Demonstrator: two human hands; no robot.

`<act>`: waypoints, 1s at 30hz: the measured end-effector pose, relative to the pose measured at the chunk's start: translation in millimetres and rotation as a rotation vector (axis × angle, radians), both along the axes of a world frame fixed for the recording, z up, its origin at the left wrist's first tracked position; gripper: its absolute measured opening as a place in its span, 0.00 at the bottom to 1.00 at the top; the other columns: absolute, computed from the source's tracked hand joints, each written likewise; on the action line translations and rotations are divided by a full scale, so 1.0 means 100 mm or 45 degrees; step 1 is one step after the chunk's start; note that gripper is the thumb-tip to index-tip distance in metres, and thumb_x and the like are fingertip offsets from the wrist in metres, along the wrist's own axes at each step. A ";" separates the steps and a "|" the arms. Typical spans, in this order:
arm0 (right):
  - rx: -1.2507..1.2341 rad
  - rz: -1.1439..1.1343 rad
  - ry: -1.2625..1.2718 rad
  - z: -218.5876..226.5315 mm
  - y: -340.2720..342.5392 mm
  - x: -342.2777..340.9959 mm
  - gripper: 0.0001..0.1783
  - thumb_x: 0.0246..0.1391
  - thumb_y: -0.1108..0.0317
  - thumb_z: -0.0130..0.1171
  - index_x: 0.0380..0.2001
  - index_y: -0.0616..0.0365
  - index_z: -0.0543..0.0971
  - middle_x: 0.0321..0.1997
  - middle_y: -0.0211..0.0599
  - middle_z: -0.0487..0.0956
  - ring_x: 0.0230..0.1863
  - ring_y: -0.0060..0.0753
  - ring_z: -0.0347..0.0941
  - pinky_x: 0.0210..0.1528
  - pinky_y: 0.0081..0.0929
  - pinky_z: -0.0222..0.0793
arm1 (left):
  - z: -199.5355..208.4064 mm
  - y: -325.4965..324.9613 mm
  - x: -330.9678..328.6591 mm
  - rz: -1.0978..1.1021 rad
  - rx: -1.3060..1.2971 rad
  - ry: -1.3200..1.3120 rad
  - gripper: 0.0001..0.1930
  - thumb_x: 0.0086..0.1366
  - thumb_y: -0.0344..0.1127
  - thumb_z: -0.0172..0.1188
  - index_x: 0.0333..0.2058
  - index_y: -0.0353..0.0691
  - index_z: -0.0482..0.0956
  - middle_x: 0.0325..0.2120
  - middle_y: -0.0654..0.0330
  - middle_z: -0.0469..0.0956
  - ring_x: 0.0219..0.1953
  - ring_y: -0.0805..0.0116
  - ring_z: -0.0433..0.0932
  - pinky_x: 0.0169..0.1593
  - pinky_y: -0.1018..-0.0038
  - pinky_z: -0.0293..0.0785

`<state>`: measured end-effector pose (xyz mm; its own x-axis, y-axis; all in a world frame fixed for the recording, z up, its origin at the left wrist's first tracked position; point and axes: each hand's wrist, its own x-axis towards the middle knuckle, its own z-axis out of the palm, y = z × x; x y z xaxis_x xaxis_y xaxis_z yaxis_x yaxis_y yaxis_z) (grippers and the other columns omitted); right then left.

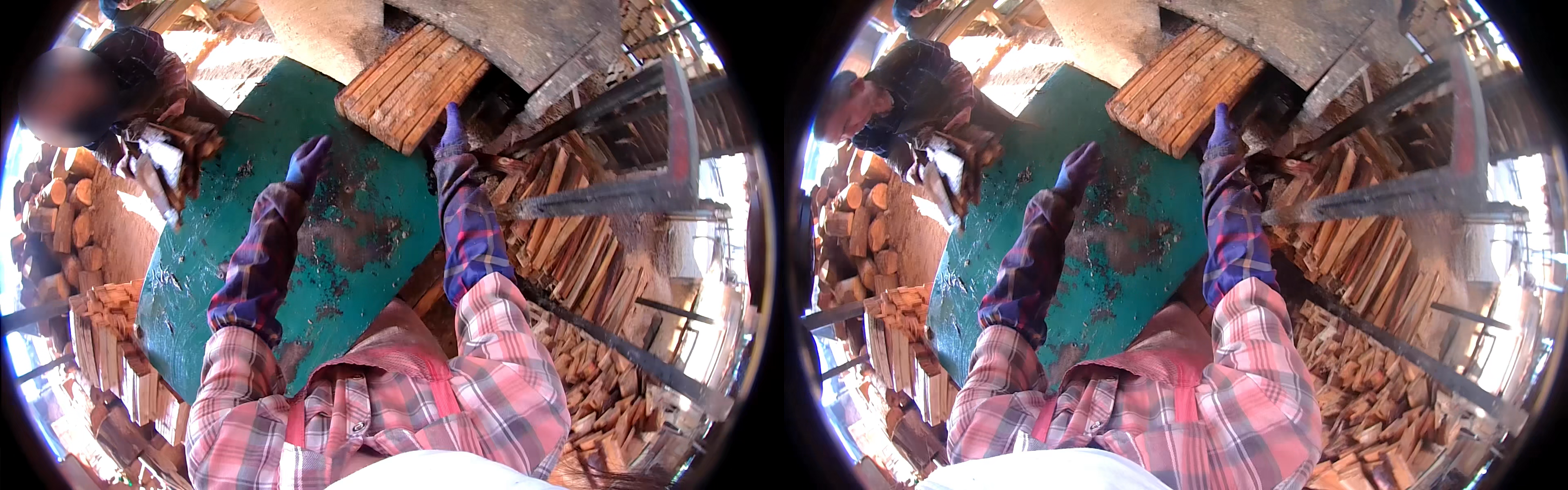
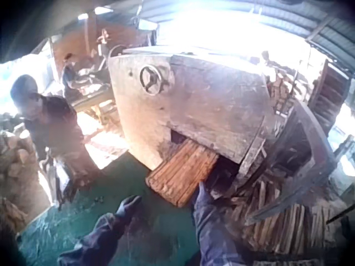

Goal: The person repeatedly picks up wooden planks from a green workbench, inspects them, and stacks them into a pile. The person handles the wood by hand, moving pieces from the bench to the stack in a continuous loop.

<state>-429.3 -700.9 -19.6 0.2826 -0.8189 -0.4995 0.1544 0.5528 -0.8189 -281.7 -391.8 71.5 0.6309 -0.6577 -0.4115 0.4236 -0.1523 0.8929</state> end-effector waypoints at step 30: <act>-0.416 0.469 0.422 0.41 2.85 -0.29 0.58 0.47 0.47 0.69 0.67 0.64 0.45 0.60 0.60 0.67 0.58 0.54 0.68 0.58 0.40 0.68 | -0.22 1.38 0.13 -0.228 0.095 -0.118 0.30 0.63 0.53 0.60 0.54 0.33 0.75 0.49 0.62 0.77 0.53 0.70 0.70 0.62 0.72 0.57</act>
<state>-457.9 -415.5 20.9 0.4492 -0.8227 -0.3484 -0.2928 0.2328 -0.9274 -268.5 -254.2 49.9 0.5439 -0.7327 -0.4089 0.3003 -0.2851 0.9103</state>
